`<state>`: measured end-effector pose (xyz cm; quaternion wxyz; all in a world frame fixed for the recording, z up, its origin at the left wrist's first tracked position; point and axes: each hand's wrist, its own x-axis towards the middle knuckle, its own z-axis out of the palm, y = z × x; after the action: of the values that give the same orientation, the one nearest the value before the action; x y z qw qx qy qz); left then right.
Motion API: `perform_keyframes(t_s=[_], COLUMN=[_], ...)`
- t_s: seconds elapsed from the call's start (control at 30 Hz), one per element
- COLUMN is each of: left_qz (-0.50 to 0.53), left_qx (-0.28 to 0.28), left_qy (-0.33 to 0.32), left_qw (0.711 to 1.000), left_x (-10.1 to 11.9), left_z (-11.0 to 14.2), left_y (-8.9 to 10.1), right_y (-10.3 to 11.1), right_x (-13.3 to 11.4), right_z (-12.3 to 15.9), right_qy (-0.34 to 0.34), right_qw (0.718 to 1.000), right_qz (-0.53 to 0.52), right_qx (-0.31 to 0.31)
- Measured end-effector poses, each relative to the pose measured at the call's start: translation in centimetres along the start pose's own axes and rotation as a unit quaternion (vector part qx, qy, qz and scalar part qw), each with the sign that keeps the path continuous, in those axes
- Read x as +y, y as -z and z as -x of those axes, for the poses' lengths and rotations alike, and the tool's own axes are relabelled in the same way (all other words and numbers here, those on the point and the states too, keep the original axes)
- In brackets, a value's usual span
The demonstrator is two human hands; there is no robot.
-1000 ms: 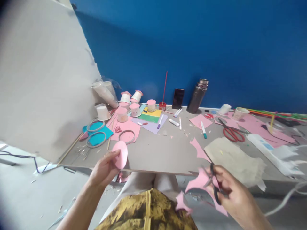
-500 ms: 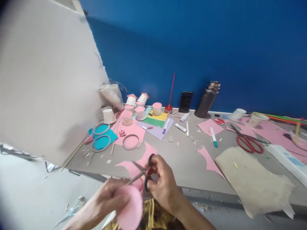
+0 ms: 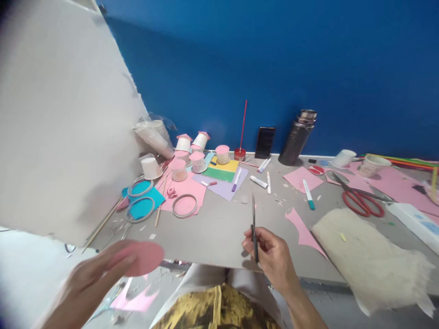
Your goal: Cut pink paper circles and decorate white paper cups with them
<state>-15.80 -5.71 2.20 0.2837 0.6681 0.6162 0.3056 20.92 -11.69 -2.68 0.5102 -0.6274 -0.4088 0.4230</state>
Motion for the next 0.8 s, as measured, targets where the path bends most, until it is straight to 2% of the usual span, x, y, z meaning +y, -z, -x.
perform_keyframes(t_s=[0.07, 0.13, 0.2, 0.27, 0.37, 0.53, 0.8], left_qz=[0.152, 0.302, 0.4, 0.447, 0.466, 0.445, 0.401], left_qx=[-0.096, -0.15, -0.155, -0.155, -0.147, -0.099, -0.092], left_qy=[0.053, 0.071, 0.062, 0.06, 0.068, 0.031, 0.008], left_qw=[0.982, 0.939, 0.901, 0.879, 0.87, 0.89, 0.911], left_x=[3.7, 6.4, 8.0, 8.9, 9.4, 9.1, 9.8], left_z=[-1.6, -3.1, -4.2, -4.7, -4.8, -4.8, -4.7], left_y=[-3.3, -6.8, -9.5, -11.0, -11.6, -11.3, -11.4], right_y=[0.1, -0.1, -0.6, -1.1, -1.7, -2.2, -2.9], right_x=[-0.2, -0.4, -0.7, -1.0, -1.8, -3.3, -2.8], right_z=[0.2, 0.7, 1.6, 2.5, 3.4, 3.3, 2.9], right_qy=[0.0, 0.009, 0.016, 0.02, 0.031, 0.013, -0.041], right_qw=[1.0, 0.999, 0.995, 0.99, 0.986, 0.976, 0.97], right_qz=[0.012, 0.012, 0.016, 0.038, 0.07, 0.093, 0.086], right_qx=[0.002, -0.04, -0.097, -0.134, -0.148, -0.197, -0.224])
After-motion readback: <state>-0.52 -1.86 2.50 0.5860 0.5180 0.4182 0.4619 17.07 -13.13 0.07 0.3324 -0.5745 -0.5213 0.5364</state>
